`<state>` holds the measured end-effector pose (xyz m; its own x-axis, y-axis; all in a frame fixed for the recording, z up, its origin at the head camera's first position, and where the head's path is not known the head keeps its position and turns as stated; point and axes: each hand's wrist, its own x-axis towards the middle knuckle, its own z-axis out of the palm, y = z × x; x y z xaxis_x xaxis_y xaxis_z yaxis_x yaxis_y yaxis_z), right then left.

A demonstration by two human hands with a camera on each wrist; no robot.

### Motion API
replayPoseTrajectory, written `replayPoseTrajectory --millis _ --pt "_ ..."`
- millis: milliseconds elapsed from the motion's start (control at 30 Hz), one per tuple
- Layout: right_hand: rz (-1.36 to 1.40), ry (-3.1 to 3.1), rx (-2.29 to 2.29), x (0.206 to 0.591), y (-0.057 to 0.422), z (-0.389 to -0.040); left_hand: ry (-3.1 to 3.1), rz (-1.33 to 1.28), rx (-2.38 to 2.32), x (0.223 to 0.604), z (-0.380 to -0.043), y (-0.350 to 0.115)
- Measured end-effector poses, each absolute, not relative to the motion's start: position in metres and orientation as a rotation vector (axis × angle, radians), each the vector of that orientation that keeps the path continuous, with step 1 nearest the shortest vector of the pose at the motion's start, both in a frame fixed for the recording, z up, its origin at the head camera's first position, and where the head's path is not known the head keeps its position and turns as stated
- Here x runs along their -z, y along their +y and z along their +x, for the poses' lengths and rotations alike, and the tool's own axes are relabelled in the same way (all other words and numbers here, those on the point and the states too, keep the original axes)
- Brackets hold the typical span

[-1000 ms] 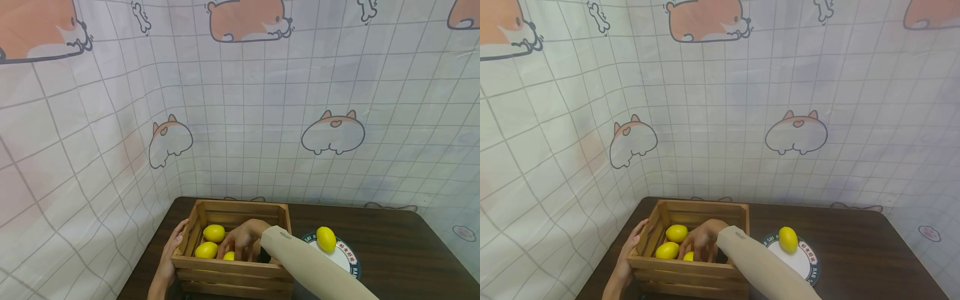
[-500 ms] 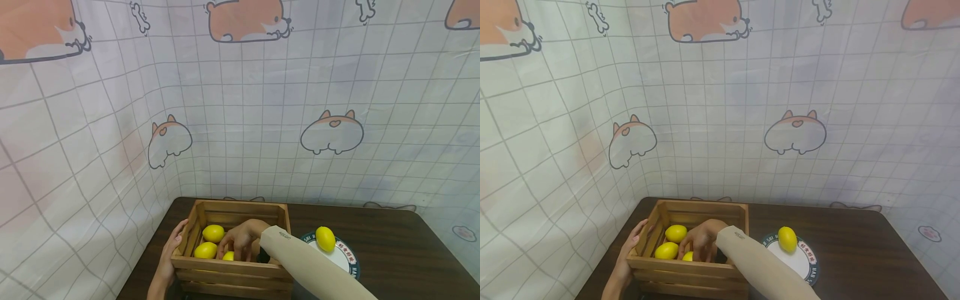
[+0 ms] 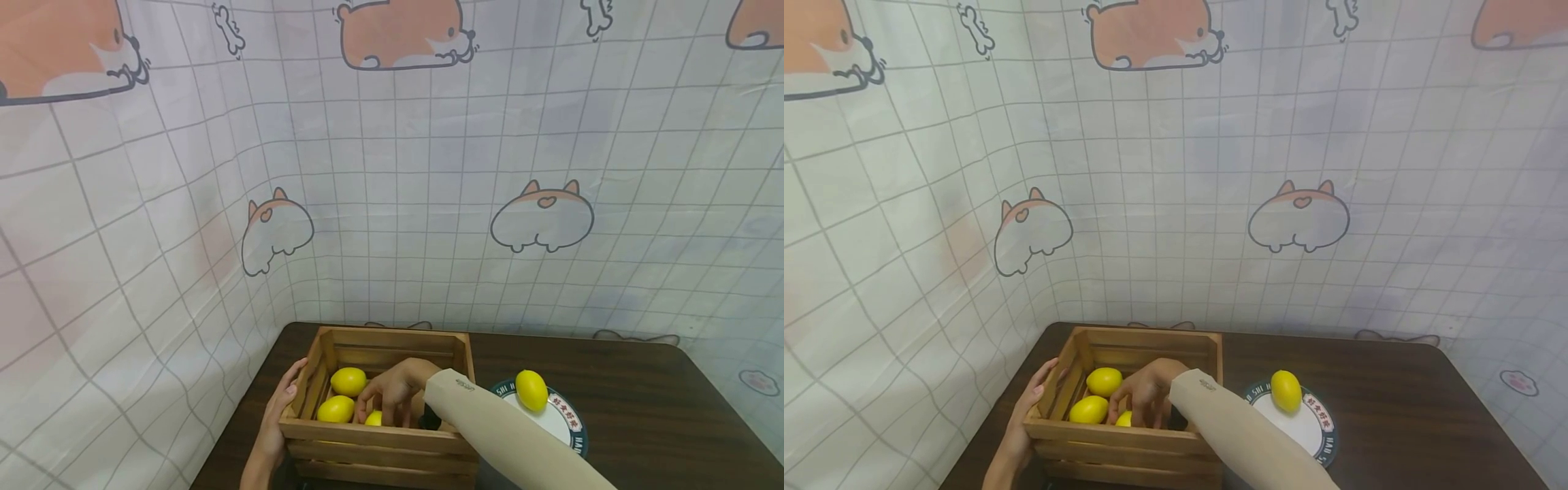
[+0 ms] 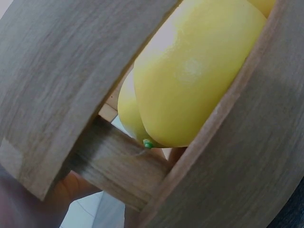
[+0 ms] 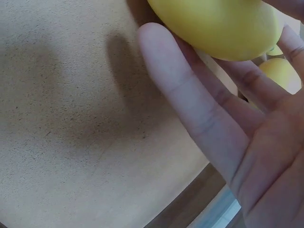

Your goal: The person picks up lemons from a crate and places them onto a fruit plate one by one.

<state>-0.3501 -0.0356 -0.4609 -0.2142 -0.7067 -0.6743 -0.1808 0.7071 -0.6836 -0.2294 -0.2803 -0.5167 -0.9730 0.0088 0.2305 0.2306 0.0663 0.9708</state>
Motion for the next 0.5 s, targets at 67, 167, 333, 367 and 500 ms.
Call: replayPoseTrajectory --millis 67,167,333,367,500 --pt "-0.711 1.757 0.567 0.46 -0.035 -0.351 -2.17 -0.25 2.024 0.516 -0.23 -0.28" --pt "-0.725 1.762 0.581 0.458 -0.034 -0.352 -2.17 -0.255 2.025 0.516 -0.23 -0.28" --pt "-0.793 1.755 0.627 0.455 -0.032 -0.355 -2.167 -0.247 2.026 0.515 -0.23 -0.28" --pt "-0.812 1.753 0.633 0.454 -0.031 -0.355 -2.167 -0.245 2.026 0.516 -0.23 -0.28" --pt "-0.86 1.741 0.674 0.448 -0.03 -0.357 -2.167 -0.246 2.024 0.516 -0.229 -0.28"
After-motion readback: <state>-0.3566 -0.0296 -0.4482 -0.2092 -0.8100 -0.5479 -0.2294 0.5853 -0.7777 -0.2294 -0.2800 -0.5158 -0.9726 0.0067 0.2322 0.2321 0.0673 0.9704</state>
